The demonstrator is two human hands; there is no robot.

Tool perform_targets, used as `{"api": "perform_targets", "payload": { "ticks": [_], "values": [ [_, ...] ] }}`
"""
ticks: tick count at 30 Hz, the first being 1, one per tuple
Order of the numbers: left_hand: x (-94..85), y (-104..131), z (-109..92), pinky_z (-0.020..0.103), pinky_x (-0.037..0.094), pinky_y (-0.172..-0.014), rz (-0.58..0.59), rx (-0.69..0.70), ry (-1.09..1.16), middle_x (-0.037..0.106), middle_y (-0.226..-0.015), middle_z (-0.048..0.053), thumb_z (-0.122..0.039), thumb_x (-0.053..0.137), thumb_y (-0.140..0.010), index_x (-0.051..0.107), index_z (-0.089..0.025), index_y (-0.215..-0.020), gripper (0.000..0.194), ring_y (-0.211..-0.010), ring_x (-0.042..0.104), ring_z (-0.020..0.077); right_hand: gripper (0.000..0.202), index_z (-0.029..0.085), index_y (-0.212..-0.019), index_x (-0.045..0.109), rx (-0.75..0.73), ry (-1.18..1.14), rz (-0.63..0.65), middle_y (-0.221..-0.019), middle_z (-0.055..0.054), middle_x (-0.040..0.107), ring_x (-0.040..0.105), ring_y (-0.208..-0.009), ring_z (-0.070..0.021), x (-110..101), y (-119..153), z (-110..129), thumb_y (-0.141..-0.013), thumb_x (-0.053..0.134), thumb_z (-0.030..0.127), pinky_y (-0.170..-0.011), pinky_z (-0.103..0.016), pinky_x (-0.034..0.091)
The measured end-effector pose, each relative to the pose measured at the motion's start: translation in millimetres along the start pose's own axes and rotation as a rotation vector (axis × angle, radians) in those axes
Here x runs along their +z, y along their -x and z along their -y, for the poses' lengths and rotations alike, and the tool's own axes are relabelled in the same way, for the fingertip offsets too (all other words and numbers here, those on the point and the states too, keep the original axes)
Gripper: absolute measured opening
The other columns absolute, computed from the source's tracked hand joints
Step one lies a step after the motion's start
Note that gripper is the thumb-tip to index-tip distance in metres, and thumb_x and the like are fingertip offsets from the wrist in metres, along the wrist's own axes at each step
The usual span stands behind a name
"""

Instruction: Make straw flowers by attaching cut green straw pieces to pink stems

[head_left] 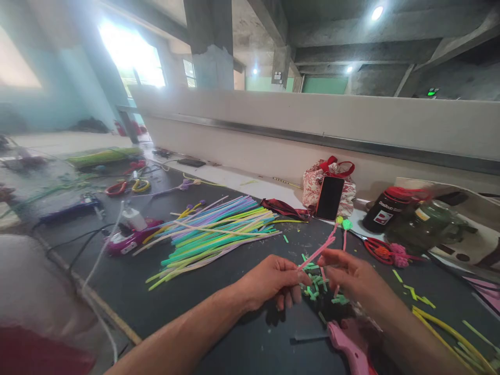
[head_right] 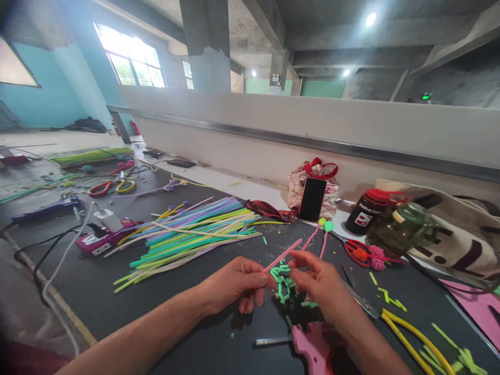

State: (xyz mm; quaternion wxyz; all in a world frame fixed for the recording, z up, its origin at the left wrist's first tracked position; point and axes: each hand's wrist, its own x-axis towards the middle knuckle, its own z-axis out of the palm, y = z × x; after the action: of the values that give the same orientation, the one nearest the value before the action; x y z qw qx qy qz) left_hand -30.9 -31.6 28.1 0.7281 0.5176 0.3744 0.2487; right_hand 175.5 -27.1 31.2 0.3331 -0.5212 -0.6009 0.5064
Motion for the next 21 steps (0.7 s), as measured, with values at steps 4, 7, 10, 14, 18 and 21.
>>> {"api": "perform_targets", "payload": {
  "ticks": [4,7,10,14,18,21],
  "values": [
    [3.2,0,4,0.016,0.034,-0.036,0.074,-0.019,-0.023,0.059,-0.053,-0.002,-0.041,0.056,-0.071,0.059,-0.013,-0.068,0.028,-0.037,0.046,0.005,0.042,0.017,-0.111,0.056,-0.005,-0.06,0.175,-0.062,0.003,0.055,0.044,-0.049,-0.0083,20,7,-1,-0.074,0.062,0.036,-0.043,-0.018,0.029],
    [4.6,1,5,0.015,0.031,-0.034,0.093,-0.033,-0.052,0.057,-0.052,-0.002,-0.039,0.055,-0.072,0.061,-0.013,-0.07,0.027,-0.036,0.044,0.0047,0.026,0.013,-0.085,0.066,-0.022,-0.024,0.154,-0.056,0.003,0.051,0.04,-0.047,-0.0074,30,11,2,-0.075,0.059,0.036,-0.043,-0.018,0.029],
    [2.7,4,5,0.015,0.022,-0.032,0.057,-0.013,-0.081,0.053,-0.049,-0.005,-0.039,0.054,-0.073,0.065,-0.013,-0.083,0.03,-0.034,0.037,0.0029,0.024,0.014,-0.07,0.065,-0.03,0.082,0.095,-0.056,0.003,0.052,0.043,-0.049,-0.0087,25,11,5,-0.077,0.054,0.035,-0.046,-0.019,0.032],
    [-2.8,4,7,0.016,0.021,-0.033,-0.048,0.04,-0.122,0.051,-0.049,-0.005,-0.044,0.054,-0.073,0.066,-0.012,-0.085,0.036,-0.034,0.033,0.0026,0.024,0.017,-0.074,0.064,-0.054,0.222,-0.03,-0.058,0.003,0.053,0.046,-0.053,-0.0106,1,9,10,-0.077,0.055,0.039,-0.048,-0.02,0.035],
    [-6.6,1,11,0.016,0.024,-0.033,-0.082,0.032,-0.209,0.051,-0.05,-0.004,-0.045,0.053,-0.072,0.066,-0.012,-0.08,0.036,-0.035,0.035,0.0035,0.034,0.019,-0.065,0.057,-0.094,0.473,-0.216,-0.055,0.004,0.046,0.043,-0.051,-0.0107,-21,11,10,-0.079,0.049,0.048,-0.047,-0.02,0.032],
    [-9.0,-1,10,0.017,0.025,-0.034,-0.127,0.009,-0.253,0.052,-0.05,-0.004,-0.047,0.053,-0.071,0.065,-0.012,-0.075,0.037,-0.035,0.036,0.0043,0.04,0.019,-0.058,0.052,-0.181,0.707,-0.179,-0.053,0.003,0.047,0.046,-0.053,-0.0126,-27,6,11,-0.083,0.041,0.049,-0.05,-0.021,0.034]
  ]
}}
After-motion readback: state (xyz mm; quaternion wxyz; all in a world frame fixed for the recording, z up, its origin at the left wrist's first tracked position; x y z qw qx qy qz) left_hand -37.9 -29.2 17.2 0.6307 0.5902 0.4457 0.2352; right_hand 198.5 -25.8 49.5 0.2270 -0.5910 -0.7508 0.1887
